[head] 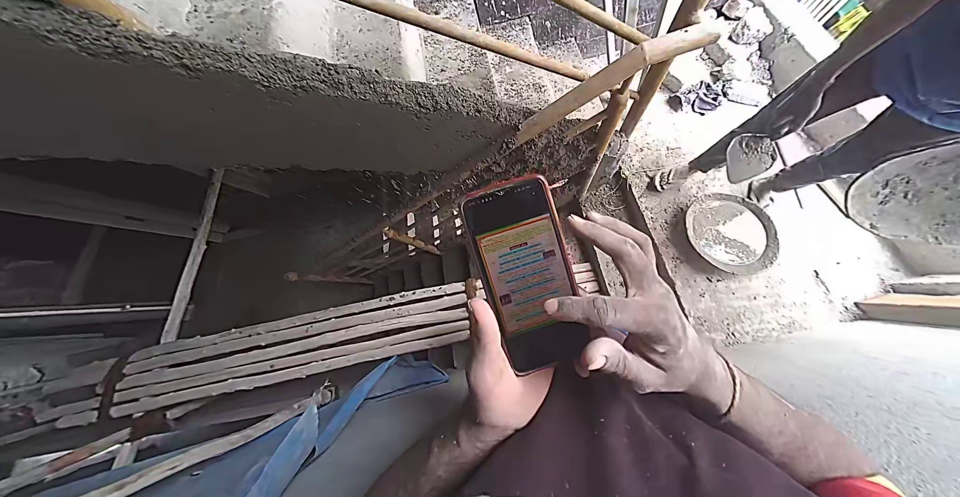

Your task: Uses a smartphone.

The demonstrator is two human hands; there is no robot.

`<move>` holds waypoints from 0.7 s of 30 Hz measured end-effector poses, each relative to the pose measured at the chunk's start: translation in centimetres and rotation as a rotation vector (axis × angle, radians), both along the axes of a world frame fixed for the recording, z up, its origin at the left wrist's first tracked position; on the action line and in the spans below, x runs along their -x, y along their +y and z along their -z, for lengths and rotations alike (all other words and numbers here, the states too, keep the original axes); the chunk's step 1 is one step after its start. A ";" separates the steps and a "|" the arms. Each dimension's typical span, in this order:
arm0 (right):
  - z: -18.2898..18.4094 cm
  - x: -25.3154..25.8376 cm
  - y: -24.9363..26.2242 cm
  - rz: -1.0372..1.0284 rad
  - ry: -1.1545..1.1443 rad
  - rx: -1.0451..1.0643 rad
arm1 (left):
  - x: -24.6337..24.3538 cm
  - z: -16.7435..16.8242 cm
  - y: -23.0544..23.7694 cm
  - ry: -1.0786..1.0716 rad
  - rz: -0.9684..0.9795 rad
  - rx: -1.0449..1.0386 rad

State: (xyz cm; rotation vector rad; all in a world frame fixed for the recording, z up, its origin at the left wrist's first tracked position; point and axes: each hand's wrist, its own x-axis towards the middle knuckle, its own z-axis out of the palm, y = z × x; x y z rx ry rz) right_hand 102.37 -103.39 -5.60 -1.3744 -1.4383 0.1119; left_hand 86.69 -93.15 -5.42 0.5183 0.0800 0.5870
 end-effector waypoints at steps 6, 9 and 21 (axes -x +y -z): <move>0.6 -0.2 -0.1 0.015 0.004 0.008 | -0.5 0.4 0.0 -0.012 0.013 0.002; 0.8 -0.4 -0.3 0.022 0.012 0.021 | -0.7 0.6 0.0 -0.003 0.022 0.003; 1.2 -1.6 0.5 0.014 0.032 0.010 | -1.5 0.9 0.6 -0.008 0.048 0.024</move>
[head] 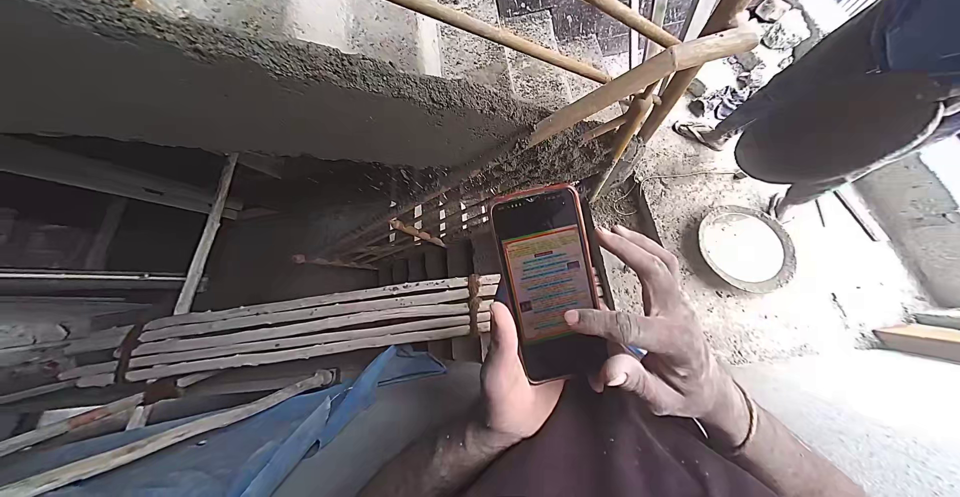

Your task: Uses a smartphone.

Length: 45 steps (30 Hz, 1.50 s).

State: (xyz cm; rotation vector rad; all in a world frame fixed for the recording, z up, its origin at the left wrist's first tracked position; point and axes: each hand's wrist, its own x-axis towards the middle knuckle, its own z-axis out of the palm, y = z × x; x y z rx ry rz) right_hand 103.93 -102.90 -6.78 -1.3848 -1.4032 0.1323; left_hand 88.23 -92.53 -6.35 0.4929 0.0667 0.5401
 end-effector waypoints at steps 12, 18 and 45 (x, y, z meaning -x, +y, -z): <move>0.3 -0.8 1.5 0.007 0.000 0.013 | -0.9 0.1 1.6 0.034 -0.011 0.001; 0.8 -1.5 2.8 0.016 0.026 0.016 | -1.6 0.2 3.1 0.054 0.019 0.001; -2.2 -6.7 13.1 -0.101 -0.027 -0.011 | -5.7 -2.4 11.0 0.029 -0.161 0.025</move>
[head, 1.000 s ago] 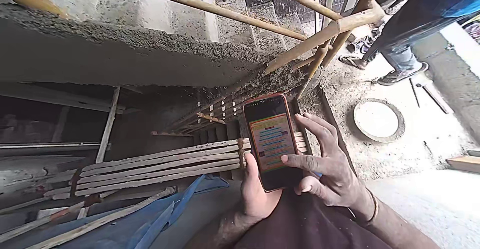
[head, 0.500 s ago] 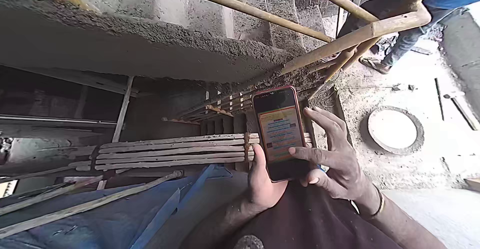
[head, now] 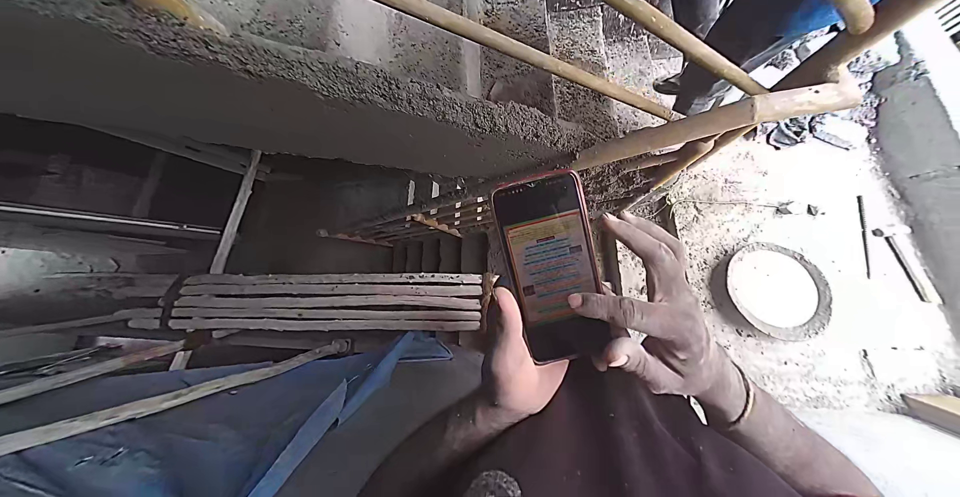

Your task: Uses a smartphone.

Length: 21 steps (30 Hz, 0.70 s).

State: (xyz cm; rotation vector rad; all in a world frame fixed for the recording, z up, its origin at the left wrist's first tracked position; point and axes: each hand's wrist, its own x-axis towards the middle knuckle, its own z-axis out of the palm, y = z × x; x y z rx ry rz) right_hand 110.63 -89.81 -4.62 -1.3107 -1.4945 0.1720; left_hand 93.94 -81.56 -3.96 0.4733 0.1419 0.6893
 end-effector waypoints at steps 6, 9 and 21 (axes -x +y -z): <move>-1.0 0.3 2.5 -0.021 -0.066 0.005 | 0.8 -0.1 2.3 -0.080 0.020 -0.003; -1.3 1.1 4.4 -0.016 -0.090 -0.008 | 1.6 -0.4 4.3 -0.077 0.016 -0.025; -2.9 5.3 11.7 0.069 -0.119 -0.011 | 5.1 -1.8 12.7 -0.091 0.117 -0.017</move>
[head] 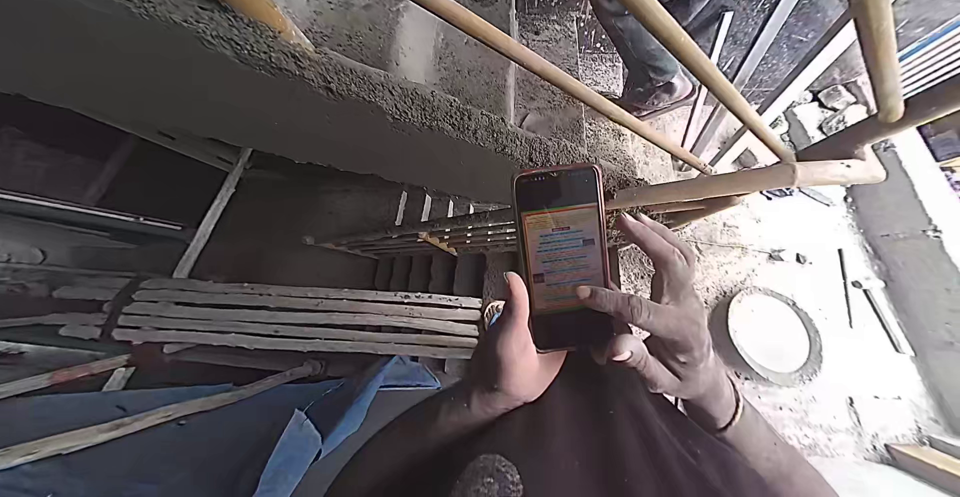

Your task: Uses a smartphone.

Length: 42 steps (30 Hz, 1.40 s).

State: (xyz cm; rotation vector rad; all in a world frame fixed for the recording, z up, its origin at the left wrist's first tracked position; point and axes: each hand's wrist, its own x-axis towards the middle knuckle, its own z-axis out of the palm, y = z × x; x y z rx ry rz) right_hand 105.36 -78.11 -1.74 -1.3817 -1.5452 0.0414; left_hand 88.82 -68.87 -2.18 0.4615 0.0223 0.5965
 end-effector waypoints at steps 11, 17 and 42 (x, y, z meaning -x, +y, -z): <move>-0.4 2.7 3.5 0.041 -0.016 0.021 | 2.3 -0.1 4.4 -0.033 0.077 0.007; -0.4 4.3 4.7 0.036 -0.004 0.035 | 3.7 0.1 6.0 -0.035 0.086 0.011; -0.4 7.4 4.8 0.116 -0.036 0.067 | 6.3 0.9 7.0 -0.033 0.151 0.067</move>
